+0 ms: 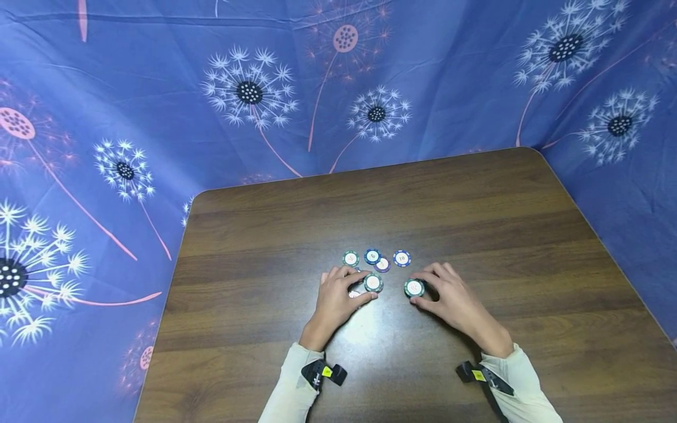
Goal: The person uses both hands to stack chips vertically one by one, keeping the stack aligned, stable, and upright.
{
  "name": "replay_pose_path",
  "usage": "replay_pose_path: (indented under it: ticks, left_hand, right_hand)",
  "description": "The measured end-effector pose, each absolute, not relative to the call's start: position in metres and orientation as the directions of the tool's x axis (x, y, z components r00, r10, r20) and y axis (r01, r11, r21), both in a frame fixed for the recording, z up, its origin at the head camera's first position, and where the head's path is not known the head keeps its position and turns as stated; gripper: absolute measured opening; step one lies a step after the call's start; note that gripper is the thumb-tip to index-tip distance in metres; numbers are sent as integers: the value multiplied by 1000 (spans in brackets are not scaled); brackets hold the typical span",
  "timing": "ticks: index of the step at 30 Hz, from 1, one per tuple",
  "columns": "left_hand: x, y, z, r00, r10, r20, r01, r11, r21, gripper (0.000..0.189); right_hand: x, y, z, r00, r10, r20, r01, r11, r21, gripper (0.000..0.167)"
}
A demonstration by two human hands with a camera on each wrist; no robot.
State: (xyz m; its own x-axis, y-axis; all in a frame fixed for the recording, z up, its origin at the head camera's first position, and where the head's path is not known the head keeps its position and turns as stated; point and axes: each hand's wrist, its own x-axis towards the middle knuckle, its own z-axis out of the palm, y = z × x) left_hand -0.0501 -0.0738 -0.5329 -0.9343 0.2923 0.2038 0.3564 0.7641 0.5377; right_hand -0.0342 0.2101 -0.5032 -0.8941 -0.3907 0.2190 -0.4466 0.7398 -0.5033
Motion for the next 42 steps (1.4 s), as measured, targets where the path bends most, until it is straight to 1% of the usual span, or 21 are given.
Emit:
replay_pose_path:
  ticks: [5, 10, 18, 21, 29, 36, 42]
  left_hand:
    - [-50, -74, -534, -935, 291, 204, 356, 766, 535, 53]
    - [-49, -75, -535, -932, 295, 209, 362, 767, 530, 53]
    - [-49, -76, -536, -935, 299, 193, 355, 765, 538, 55]
    - [-50, -75, -537, -934, 302, 194, 358, 769, 530, 55]
    - [-50, -75, -535, -940, 293, 178, 342, 771, 538, 57]
    - [-50, -75, -534, -942, 291, 166, 334, 778, 532, 57]
    - [-51, -75, -533, -940, 295, 169, 339, 769, 542, 57]
  right_hand:
    - [-38, 195, -496, -905, -379, 191, -416, 706, -573, 48]
    - [-43, 177, -493, -903, -397, 166, -410, 677, -611, 47]
    - [-53, 149, -495, -864, -455, 217, -484, 632, -605, 48]
    - [-56, 143, -497, -855, -472, 215, -497, 626, -601, 48]
    - [-57, 134, -500, -861, -487, 149, -467, 637, -614, 44]
    - [-57, 134, -505, -866, -478, 151, -455, 626, -633, 53]
    - [-56, 139, -512, -885, -447, 130, -408, 610, -679, 55]
